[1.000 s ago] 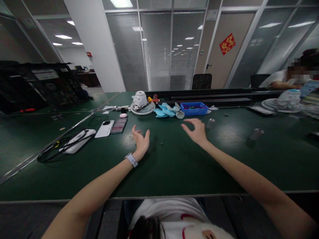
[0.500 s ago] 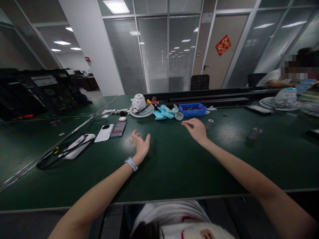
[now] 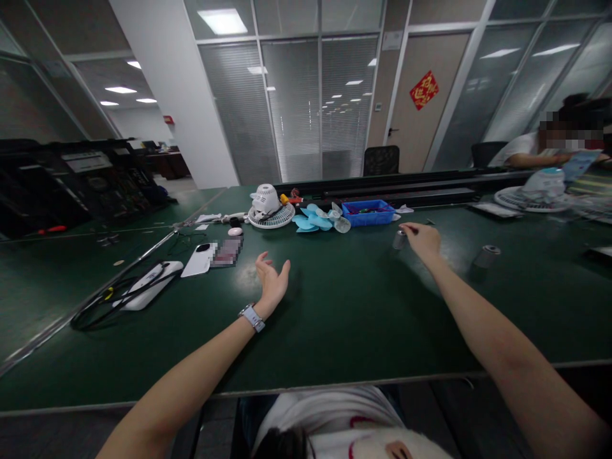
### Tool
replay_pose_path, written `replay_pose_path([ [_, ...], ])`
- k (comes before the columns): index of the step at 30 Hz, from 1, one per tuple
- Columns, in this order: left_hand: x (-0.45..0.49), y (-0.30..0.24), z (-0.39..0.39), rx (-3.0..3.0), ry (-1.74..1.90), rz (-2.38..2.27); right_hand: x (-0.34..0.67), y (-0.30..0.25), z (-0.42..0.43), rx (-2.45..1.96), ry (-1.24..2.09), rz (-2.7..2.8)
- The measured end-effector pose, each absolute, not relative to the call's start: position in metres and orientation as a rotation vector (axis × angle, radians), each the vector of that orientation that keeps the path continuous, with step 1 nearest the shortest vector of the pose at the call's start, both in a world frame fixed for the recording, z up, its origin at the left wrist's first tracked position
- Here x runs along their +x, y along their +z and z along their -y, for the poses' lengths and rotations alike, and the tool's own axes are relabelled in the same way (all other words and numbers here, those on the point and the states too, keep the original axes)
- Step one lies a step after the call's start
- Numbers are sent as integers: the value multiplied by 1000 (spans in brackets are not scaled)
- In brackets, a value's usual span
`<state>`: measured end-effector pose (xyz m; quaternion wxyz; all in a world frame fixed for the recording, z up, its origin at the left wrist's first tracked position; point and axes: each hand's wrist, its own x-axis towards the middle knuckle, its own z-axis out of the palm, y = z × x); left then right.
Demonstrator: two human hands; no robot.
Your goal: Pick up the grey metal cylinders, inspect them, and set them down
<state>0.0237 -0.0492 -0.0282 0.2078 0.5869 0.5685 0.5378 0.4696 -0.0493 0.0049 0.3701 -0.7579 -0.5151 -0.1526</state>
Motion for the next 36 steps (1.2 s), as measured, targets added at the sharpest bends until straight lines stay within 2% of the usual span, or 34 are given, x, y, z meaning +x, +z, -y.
replay_pose_path([
  [16, 24, -30, 46, 1649, 1501, -1582, 462, 2, 49, -2065, -372, 1328],
  [25, 21, -35, 39, 1641, 1455, -1592, 464, -20, 45, -1987, -272, 1294],
  [30, 19, -10, 52, 1717, 1385, -1637, 469, -26, 42, -2021, -161, 1189],
  [33, 29, 19, 93, 2320, 1209, -1281, 468, -22, 42, -1996, -148, 1155],
  [36, 46, 31, 147, 3088, 816, -457, 448, -11, 44, -1904, -159, 1156],
])
